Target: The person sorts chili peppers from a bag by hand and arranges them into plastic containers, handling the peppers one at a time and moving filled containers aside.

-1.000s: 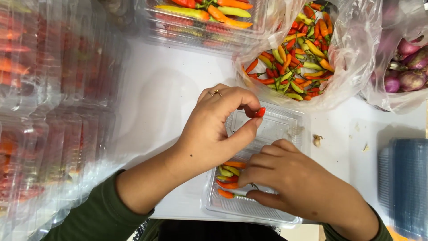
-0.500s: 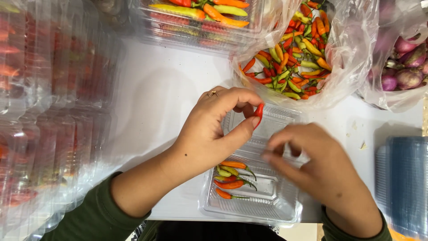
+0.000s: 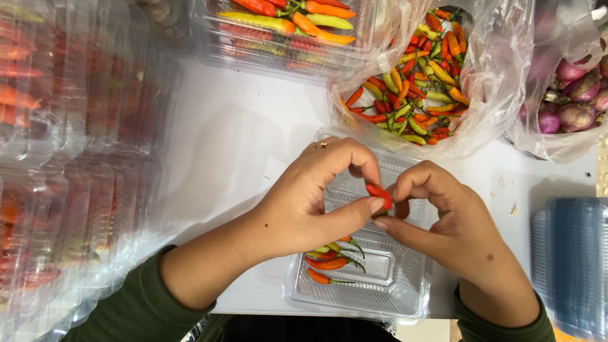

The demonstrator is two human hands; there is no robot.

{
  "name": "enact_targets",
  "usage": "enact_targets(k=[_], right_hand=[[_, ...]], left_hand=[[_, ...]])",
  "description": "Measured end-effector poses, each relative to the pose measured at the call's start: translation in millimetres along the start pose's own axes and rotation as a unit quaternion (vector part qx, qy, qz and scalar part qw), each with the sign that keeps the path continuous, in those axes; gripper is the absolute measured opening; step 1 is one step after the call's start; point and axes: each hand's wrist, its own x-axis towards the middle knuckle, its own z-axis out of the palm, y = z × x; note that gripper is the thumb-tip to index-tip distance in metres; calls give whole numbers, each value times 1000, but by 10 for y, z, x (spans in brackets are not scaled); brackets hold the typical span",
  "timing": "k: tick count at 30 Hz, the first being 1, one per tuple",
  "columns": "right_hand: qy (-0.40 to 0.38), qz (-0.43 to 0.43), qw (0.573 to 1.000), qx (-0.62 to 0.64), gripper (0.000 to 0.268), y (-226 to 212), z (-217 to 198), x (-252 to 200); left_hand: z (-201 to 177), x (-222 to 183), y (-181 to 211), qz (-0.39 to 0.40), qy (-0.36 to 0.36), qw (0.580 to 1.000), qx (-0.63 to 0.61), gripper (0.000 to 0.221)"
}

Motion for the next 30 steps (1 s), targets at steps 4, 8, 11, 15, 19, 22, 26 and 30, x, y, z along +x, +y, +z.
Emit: enact_targets(k=[4,8,11,15,19,22,26,30], right_hand=[[-68,-5,997,-39,18,-140,-155,28],[-254,-111,956,-98,6,-201,-60,62],[-323,-169,923,-122,8,-180,31,44],[-322,-170,914,-178,5,-91,68,-22],[-326,-148,916,-179,3,-17,70,-24],[-335,-176,910,-172,11,-49,80,-6],[-347,-184,904,-168,13,-83,90,10],[-343,-193,904,-169,18,-112,93,13]], left_hand=[[-50,2,43,3,19,1000,-19,20],[-25,5,-52,12,55,997,59,13],[35,8,-171,27,47,983,173,6],[95,-14,-267,63,27,961,269,3],[92,-5,-274,65,17,958,280,4],[91,-6,-283,72,12,951,299,4],[89,-13,-283,82,16,950,302,4],[83,-5,-274,84,14,947,310,4]])
